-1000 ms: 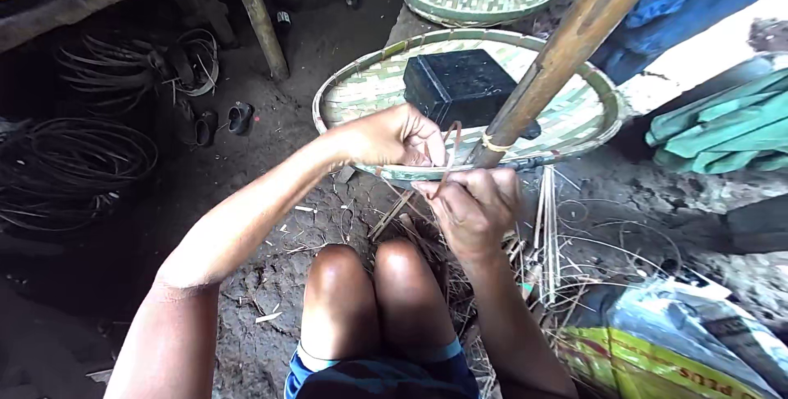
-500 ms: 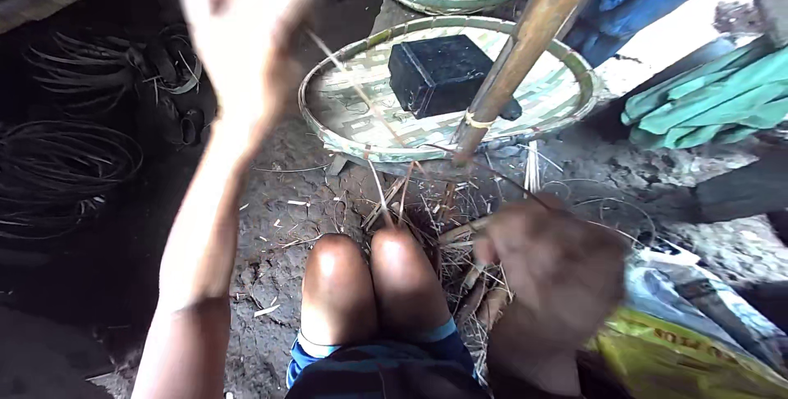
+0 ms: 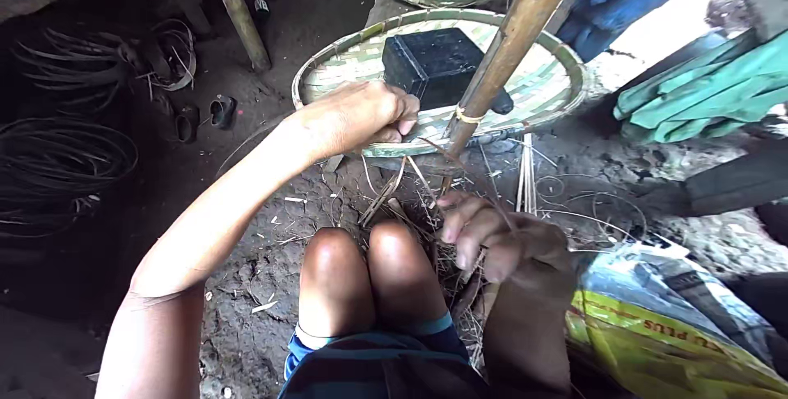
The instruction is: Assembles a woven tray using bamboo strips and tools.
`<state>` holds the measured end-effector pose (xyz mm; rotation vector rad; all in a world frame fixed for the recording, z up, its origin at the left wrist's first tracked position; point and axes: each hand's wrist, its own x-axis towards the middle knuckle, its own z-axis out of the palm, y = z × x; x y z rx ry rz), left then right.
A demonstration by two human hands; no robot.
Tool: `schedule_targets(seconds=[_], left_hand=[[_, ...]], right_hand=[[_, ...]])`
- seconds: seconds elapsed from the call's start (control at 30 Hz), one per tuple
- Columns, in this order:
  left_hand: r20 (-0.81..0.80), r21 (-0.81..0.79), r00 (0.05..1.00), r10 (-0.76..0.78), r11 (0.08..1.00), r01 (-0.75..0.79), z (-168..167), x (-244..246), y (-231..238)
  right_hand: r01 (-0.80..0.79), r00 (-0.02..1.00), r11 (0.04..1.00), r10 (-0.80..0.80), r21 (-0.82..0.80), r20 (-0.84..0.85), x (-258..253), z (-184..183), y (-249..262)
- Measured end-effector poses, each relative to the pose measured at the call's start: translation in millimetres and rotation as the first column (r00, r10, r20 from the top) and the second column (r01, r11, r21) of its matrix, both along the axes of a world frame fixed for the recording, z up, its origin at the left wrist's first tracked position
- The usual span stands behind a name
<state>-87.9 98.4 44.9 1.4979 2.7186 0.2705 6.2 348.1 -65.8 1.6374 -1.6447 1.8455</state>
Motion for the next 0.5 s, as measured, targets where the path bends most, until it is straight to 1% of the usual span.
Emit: schedule_targets(seconds=[0.03,0.07,0.1,0.13,0.17,0.2,0.23,0.27,0.3,0.33,0.37,0.4,0.43,0.47,0.5], left_hand=[[-0.015,0.02,1.0,-0.009,1.0,0.009,-3.9,0.6,-0.1],[-0.072,0.039,0.997,-0.008,0.999,0.011,-8.2,1.8,-1.4],[-0.178,0.061,0.984,0.022,0.998,-0.012,-11.7,2.6,-4.4],[-0.308,0.101,0.947,0.094,0.993,-0.066,-12.2,1.5,-11.1],[-0.418,0.158,0.881,0.222,0.973,-0.17,-6.9,-1.4,-23.8],[-0.501,0.233,0.778,0.379,0.925,-0.301,2.4,-5.7,-44.7],[-0.546,0.338,0.643,0.537,0.843,-0.418,13.1,-8.5,-70.7],[-0.538,0.456,0.497,0.681,0.731,-0.508,21.8,-6.3,-98.2],[-0.498,0.569,0.355,0.791,0.607,-0.554,23.7,1.8,-123.4],[-0.463,0.662,0.263,0.847,0.527,-0.533,17.5,14.2,-142.7],[-0.431,0.732,0.239,0.87,0.492,-0.472,4.4,30.0,-150.3],[-0.389,0.774,0.28,0.877,0.477,-0.416,-14.7,48.7,-145.1],[-0.324,0.796,0.37,0.871,0.462,-0.391,-37.0,68.3,-129.2],[-0.233,0.794,0.455,0.86,0.438,-0.421,-60.6,87.0,-106.1],[-0.113,0.766,0.53,0.84,0.414,-0.493,-83.5,103.1,-80.6]], right_hand=[[0.031,1.0,1.0,-0.031,-0.001,-0.003,-0.2,3.0,-4.9],[0.06,0.998,0.998,-0.06,0.006,-0.011,-0.9,7.0,-8.6],[0.108,0.994,0.994,-0.108,0.006,-0.016,-1.3,10.3,-12.0],[0.186,0.982,0.982,-0.186,0.01,-0.019,-1.5,12.4,-15.9],[0.316,0.949,0.948,-0.314,0.039,-0.036,-1.3,12.5,-20.6],[0.475,0.879,0.876,-0.469,0.08,-0.081,-1.4,10.0,-27.3],[0.634,0.772,0.763,-0.615,0.127,-0.159,-2.2,4.6,-36.4],[0.757,0.653,0.625,-0.708,0.191,-0.27,-3.2,-2.6,-45.6],[0.836,0.549,0.487,-0.739,0.253,-0.39,-3.5,-10.4,-53.7],[0.878,0.478,0.383,-0.731,0.288,-0.487,-3.4,-18.1,-61.0],[0.903,0.429,0.33,-0.723,0.274,-0.542,-3.3,-25.0,-67.0],[0.917,0.4,0.322,-0.729,0.238,-0.556,-2.7,-28.2,-71.3],[0.918,0.397,0.337,-0.743,0.211,-0.539,-2.3,-27.8,-73.9],[0.911,0.41,0.361,-0.756,0.198,-0.509,-2.6,-25.1,-75.6],[0.905,0.425,0.377,-0.764,0.199,-0.486,-3.1,-22.2,-76.9]])
